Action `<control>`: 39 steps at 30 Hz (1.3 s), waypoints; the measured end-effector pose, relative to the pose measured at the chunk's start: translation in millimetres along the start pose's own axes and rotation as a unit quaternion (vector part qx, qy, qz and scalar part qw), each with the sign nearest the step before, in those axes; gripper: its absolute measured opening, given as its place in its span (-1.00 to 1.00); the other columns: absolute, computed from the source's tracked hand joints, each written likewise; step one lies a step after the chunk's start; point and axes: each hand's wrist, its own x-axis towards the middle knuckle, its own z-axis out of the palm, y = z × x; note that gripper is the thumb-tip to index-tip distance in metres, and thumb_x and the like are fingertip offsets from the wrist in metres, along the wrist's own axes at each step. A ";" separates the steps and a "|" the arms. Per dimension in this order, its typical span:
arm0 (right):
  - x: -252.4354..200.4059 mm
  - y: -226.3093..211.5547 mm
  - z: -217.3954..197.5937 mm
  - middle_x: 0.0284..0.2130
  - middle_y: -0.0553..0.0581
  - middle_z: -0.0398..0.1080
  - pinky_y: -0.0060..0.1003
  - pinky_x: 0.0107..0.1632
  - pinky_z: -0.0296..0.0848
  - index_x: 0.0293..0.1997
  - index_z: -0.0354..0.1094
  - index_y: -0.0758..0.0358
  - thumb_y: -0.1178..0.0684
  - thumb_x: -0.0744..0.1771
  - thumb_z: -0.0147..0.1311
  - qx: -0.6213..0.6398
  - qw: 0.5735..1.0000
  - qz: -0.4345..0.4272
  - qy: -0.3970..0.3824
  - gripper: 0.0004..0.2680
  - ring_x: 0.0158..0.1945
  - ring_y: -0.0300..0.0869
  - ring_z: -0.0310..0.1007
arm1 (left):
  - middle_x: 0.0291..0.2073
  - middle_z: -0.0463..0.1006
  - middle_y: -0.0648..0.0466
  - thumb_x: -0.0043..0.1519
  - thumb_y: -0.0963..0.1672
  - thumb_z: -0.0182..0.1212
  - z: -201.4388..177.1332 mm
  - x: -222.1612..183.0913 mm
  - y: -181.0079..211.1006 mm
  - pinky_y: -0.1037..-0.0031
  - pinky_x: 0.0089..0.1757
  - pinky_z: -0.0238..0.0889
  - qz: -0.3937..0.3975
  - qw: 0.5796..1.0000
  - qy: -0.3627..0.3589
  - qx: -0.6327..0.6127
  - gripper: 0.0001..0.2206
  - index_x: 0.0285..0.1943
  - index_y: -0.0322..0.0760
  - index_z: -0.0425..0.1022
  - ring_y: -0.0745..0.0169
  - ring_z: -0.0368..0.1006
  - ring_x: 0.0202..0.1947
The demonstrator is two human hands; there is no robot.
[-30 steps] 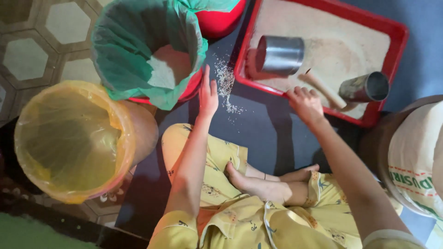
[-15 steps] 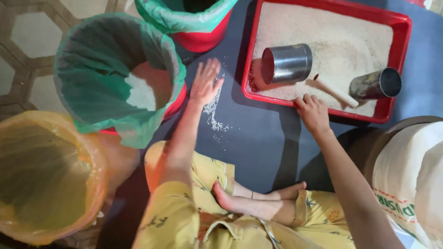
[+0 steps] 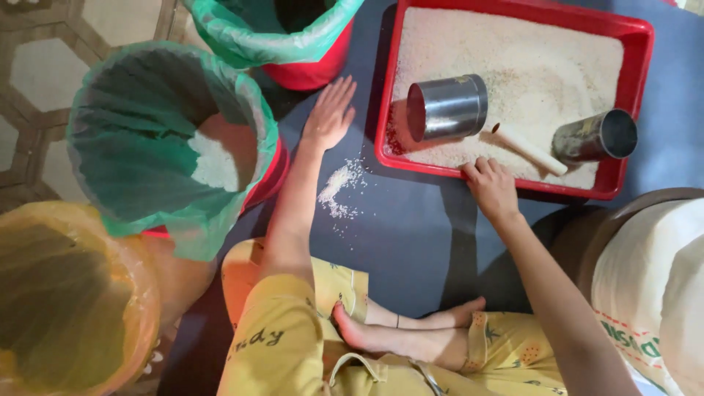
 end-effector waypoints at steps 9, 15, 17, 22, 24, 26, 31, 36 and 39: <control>-0.7 1.3 5.5 -0.33 -0.02 0.29 -0.27 -0.07 0.43 -0.15 0.32 -0.06 -0.06 0.21 0.30 0.026 1.000 0.000 0.005 -0.77 -0.19 -0.11 0.41 | 0.38 0.38 0.01 0.44 0.10 -0.23 -18.7 -74.1 73.0 0.20 0.47 -0.35 0.208 0.973 -0.094 0.022 -0.48 0.39 -0.21 0.40 0.16 0.10 0.48; -3.3 -0.7 8.7 -0.29 -0.03 0.29 -0.25 -0.07 0.43 -0.11 0.32 -0.07 -0.04 0.18 0.35 0.031 0.999 0.012 -0.002 -0.71 -0.18 -0.12 0.40 | 0.56 0.06 0.06 0.42 -0.05 -0.13 -28.2 -147.1 93.2 0.14 0.43 -0.19 0.187 0.965 -0.124 -0.136 -0.48 0.61 -0.13 0.02 0.06 -0.02 0.52; -2.9 -0.1 9.0 -0.30 -0.02 0.29 -0.25 -0.08 0.42 -0.12 0.32 -0.06 -0.04 0.19 0.34 0.030 0.999 0.010 0.006 -0.72 -0.19 -0.11 0.40 | 0.50 0.11 -0.13 0.37 -0.12 -0.02 -20.4 -124.9 77.6 0.07 0.43 -0.20 0.130 0.990 -0.001 -0.051 -0.49 0.54 -0.33 0.11 -0.11 0.00 0.50; 1.6 -3.9 2.3 -0.34 -0.03 0.28 -0.27 -0.10 0.42 -0.16 0.33 -0.04 -0.03 0.23 0.33 0.023 0.999 0.020 0.027 -0.77 -0.21 -0.11 0.41 | 0.50 -0.03 -0.37 0.29 -0.11 0.20 11.8 -48.4 9.4 -0.07 0.40 -0.10 -0.326 0.923 0.196 0.064 -0.32 0.55 -0.51 0.00 -0.40 -0.08 0.51; 2.6 -3.3 -1.7 -0.34 -0.03 0.28 -0.26 -0.12 0.43 -0.17 0.32 -0.03 -0.03 0.21 0.33 0.026 0.999 0.015 0.025 -0.77 -0.21 -0.11 0.42 | 0.57 -0.08 -0.17 0.37 0.09 0.06 56.0 -32.6 -27.4 0.13 0.38 -0.01 -0.472 0.854 0.198 0.094 -0.23 0.66 -0.27 -0.21 -0.11 -0.05 0.55; 3.8 -4.0 -2.7 -0.35 -0.03 0.28 -0.27 -0.12 0.43 -0.18 0.33 -0.03 -0.03 0.22 0.32 0.026 0.999 0.015 0.023 -0.78 -0.21 -0.11 0.41 | 0.53 0.01 -0.19 0.38 0.06 0.07 38.5 -40.0 -11.4 0.13 0.40 -0.11 -0.403 0.889 0.187 0.114 -0.33 0.58 -0.34 -0.02 -0.12 -0.02 0.52; 2.2 1.6 11.0 -0.33 -0.03 0.28 -0.25 -0.14 0.43 -0.18 0.32 -0.04 -0.04 0.17 0.36 0.034 0.999 0.010 0.014 -0.73 -0.21 -0.11 0.39 | 0.42 0.27 -0.21 0.40 0.00 0.03 -8.1 -83.5 53.6 0.17 0.42 -0.18 -0.163 0.977 0.085 0.110 -0.48 0.45 -0.43 0.28 -0.07 0.11 0.46; -1.7 0.9 11.5 -0.31 0.03 0.26 -0.22 -0.14 0.40 -0.15 0.31 0.02 -0.01 0.24 0.29 0.037 0.998 -0.006 0.041 -0.79 -0.21 -0.07 0.37 | 0.55 0.06 -0.03 0.43 0.04 -0.14 0.9 -142.6 119.0 0.17 0.47 -0.30 -0.073 0.997 -0.021 -0.029 -0.42 0.59 -0.25 0.00 0.06 -0.02 0.54; -2.0 1.2 13.4 -0.29 0.02 0.27 -0.21 -0.13 0.42 -0.10 0.33 -0.01 -0.01 0.27 0.25 0.023 0.999 -0.008 0.043 -0.81 -0.19 -0.08 0.37 | 0.44 0.24 -0.07 0.32 0.01 0.19 3.0 -171.6 116.8 0.13 0.43 -0.20 -0.144 0.988 0.050 0.018 -0.41 0.51 -0.27 0.19 0.00 0.05 0.49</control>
